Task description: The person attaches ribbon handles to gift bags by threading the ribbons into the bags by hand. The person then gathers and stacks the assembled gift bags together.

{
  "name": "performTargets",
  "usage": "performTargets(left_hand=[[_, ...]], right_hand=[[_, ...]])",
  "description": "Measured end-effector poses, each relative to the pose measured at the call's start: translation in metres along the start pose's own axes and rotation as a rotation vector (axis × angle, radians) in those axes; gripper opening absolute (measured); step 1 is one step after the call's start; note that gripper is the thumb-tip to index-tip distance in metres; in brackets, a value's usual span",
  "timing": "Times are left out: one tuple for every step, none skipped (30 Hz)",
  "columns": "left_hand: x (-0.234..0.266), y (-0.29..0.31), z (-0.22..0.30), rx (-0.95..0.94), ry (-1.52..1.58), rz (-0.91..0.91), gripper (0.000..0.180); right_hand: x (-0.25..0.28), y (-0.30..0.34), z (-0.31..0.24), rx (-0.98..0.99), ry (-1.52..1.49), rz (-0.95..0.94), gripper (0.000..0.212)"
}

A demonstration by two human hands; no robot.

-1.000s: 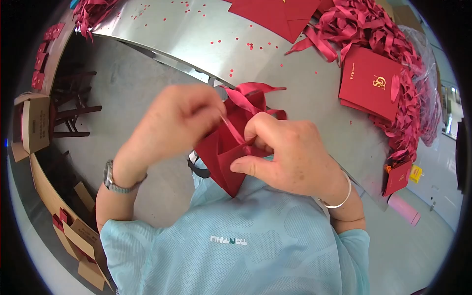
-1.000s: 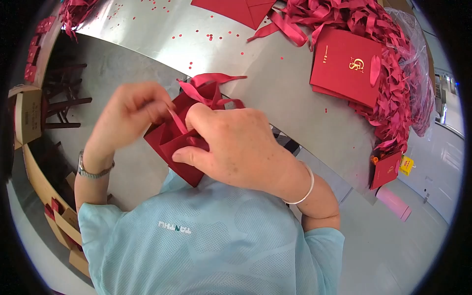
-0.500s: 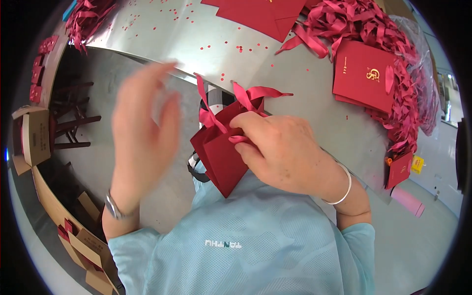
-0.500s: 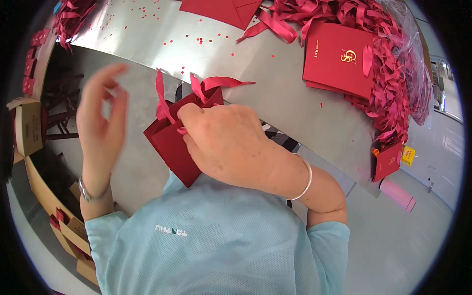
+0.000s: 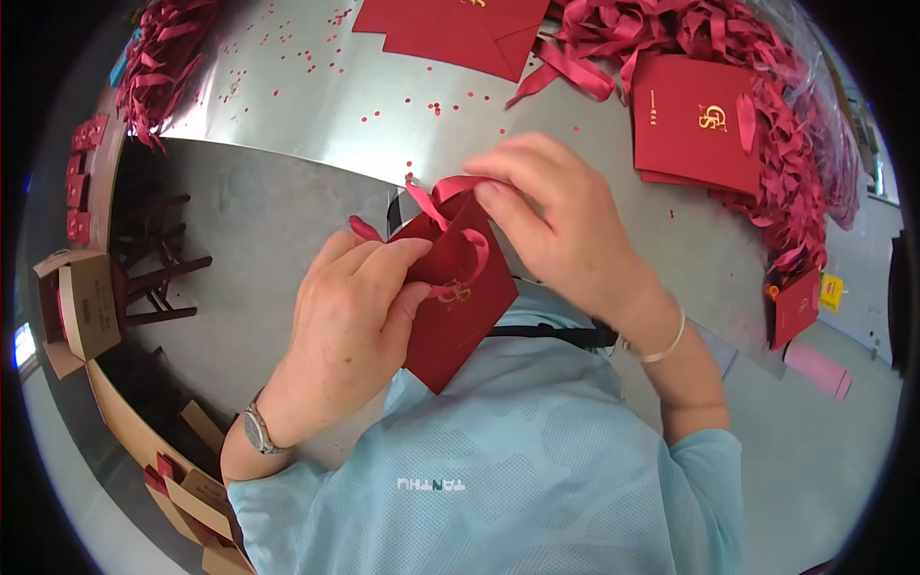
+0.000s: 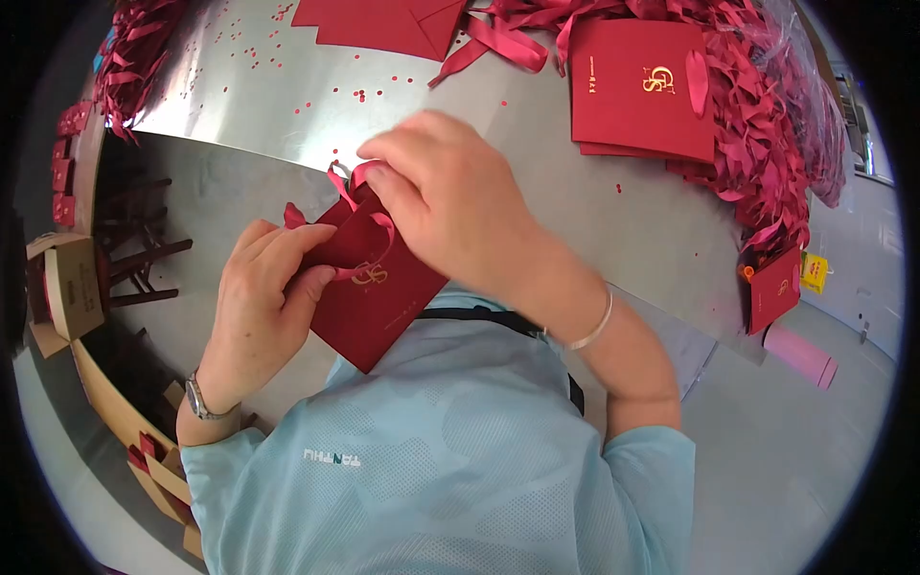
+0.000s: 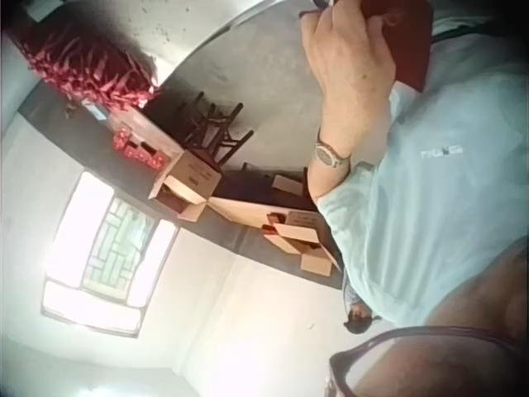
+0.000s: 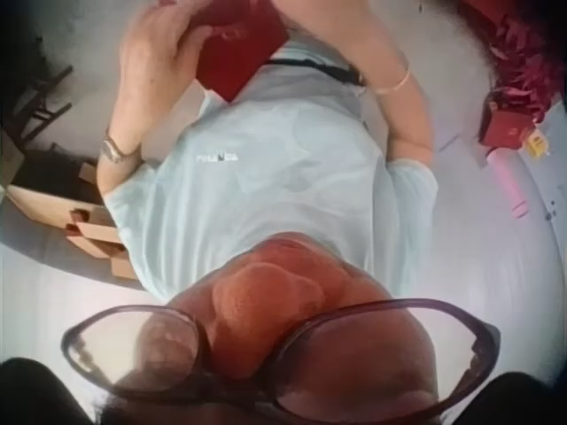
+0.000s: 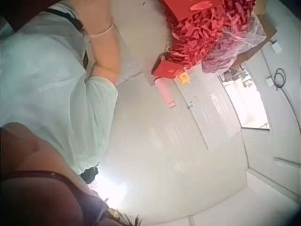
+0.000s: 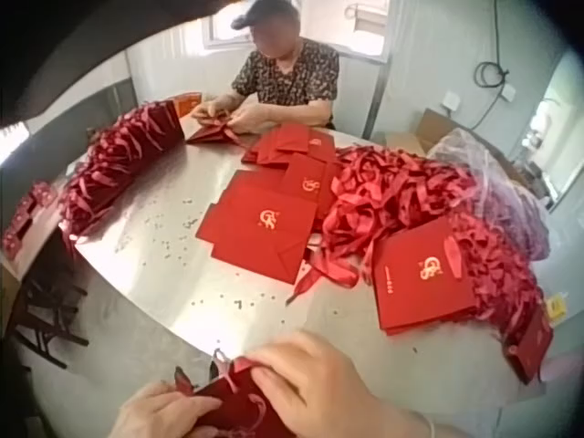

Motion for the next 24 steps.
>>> performTargets(left_hand=[[0.0, -0.002, 0.002, -0.012, 0.0, -0.008, 0.03], [0.001, -0.002, 0.005, -0.018, 0.017, -0.019, 0.027], [0.002, -0.002, 0.008, -0.024, 0.035, -0.03, 0.024], [0.001, -0.002, 0.008, -0.027, 0.033, -0.038, 0.024], [0.0, -0.001, 0.008, -0.027, 0.059, -0.034, 0.022], [0.0, 0.001, 0.007, -0.028, 0.087, -0.032, 0.021], [-0.002, 0.003, 0.006, -0.027, 0.087, -0.035, 0.021], [-0.001, 0.004, 0.001, 0.02, 0.154, -0.02, 0.02], [-0.001, 0.005, -0.004, 0.067, 0.221, -0.004, 0.019], [-0.003, 0.006, -0.005, 0.069, 0.224, -0.006, 0.019], [-0.004, 0.008, -0.005, 0.056, 0.213, 0.0, 0.018], [-0.005, 0.008, -0.005, 0.043, 0.203, 0.008, 0.018], [-0.007, 0.009, -0.006, 0.043, 0.205, 0.004, 0.018], [-0.007, 0.009, -0.005, -0.001, 0.199, -0.001, 0.015], [-0.008, 0.01, -0.003, -0.046, 0.194, -0.005, 0.012], [-0.009, 0.01, -0.005, -0.044, 0.195, -0.005, 0.012], [-0.011, 0.01, -0.01, -0.004, 0.231, -0.007, 0.011], [-0.012, 0.01, -0.014, 0.036, 0.266, -0.008, 0.01], [-0.014, 0.012, -0.018, 0.041, 0.265, -0.004, 0.01], [-0.016, 0.012, -0.025, 0.112, 0.337, -0.003, 0.013], [-0.017, 0.012, -0.031, 0.181, 0.41, 0.0, 0.015], [-0.017, 0.012, -0.032, 0.184, 0.41, 0.005, 0.015], [-0.017, 0.012, -0.032, 0.188, 0.426, 0.003, 0.015], [-0.016, 0.012, -0.033, 0.192, 0.442, 0.003, 0.014]], right_hand=[[0.001, -0.007, 0.008, -0.008, 0.007, 0.01, 0.015], [-0.005, -0.013, 0.012, -0.008, 0.121, -0.117, 0.017], [-0.011, -0.019, 0.016, -0.01, 0.233, -0.245, 0.022], [-0.022, -0.026, 0.024, -0.099, 0.296, -0.422, 0.026], [-0.024, -0.032, 0.025, -0.105, 0.295, -0.416, 0.026], [-0.034, -0.032, 0.028, -0.177, 0.152, -0.538, 0.025], [-0.043, -0.03, 0.031, -0.245, 0.006, -0.663, 0.025], [-0.047, -0.029, 0.033, -0.221, -0.229, -0.534, 0.025], [-0.049, -0.029, 0.035, -0.225, -0.23, -0.534, 0.025], [-0.048, -0.031, 0.037, -0.23, -0.167, -0.482, 0.025], [-0.047, -0.033, 0.04, -0.235, -0.104, -0.43, 0.025], [-0.049, -0.034, 0.041, -0.237, -0.105, -0.433, 0.025], [-0.046, -0.036, 0.045, -0.236, 0.072, -0.433, 0.023], [-0.043, -0.038, 0.049, -0.232, 0.25, -0.431, 0.022], [-0.04, -0.039, 0.056, -0.234, 0.34, -0.369, 0.02], [-0.04, -0.04, 0.059, -0.234, 0.339, -0.372, 0.02], [-0.04, -0.038, 0.063, -0.293, 0.284, -0.407, 0.021], [-0.04, -0.035, 0.066, -0.352, 0.229, -0.442, 0.022], [-0.041, -0.032, 0.064, -0.347, 0.225, -0.447, 0.022], [-0.029, -0.035, 0.051, -0.181, 0.304, -0.214, 0.02], [-0.015, -0.033, 0.035, -0.013, 0.375, 0.021, 0.019], [-0.009, -0.03, 0.028, -0.009, 0.373, 0.019, 0.019], [-0.008, -0.031, 0.013, 0.104, 0.185, -0.067, 0.018], [-0.009, -0.029, -0.002, 0.217, -0.005, -0.153, 0.018]])
Point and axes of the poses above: each hand's wrist, its own y-axis away from the middle knuckle, its own x-axis out of the back of the hand, z = x × y, the point moved 6 cm from there along -y, towards the middle knuckle, and after that the axes turned 13 degrees about x, right-handed, at the moved point
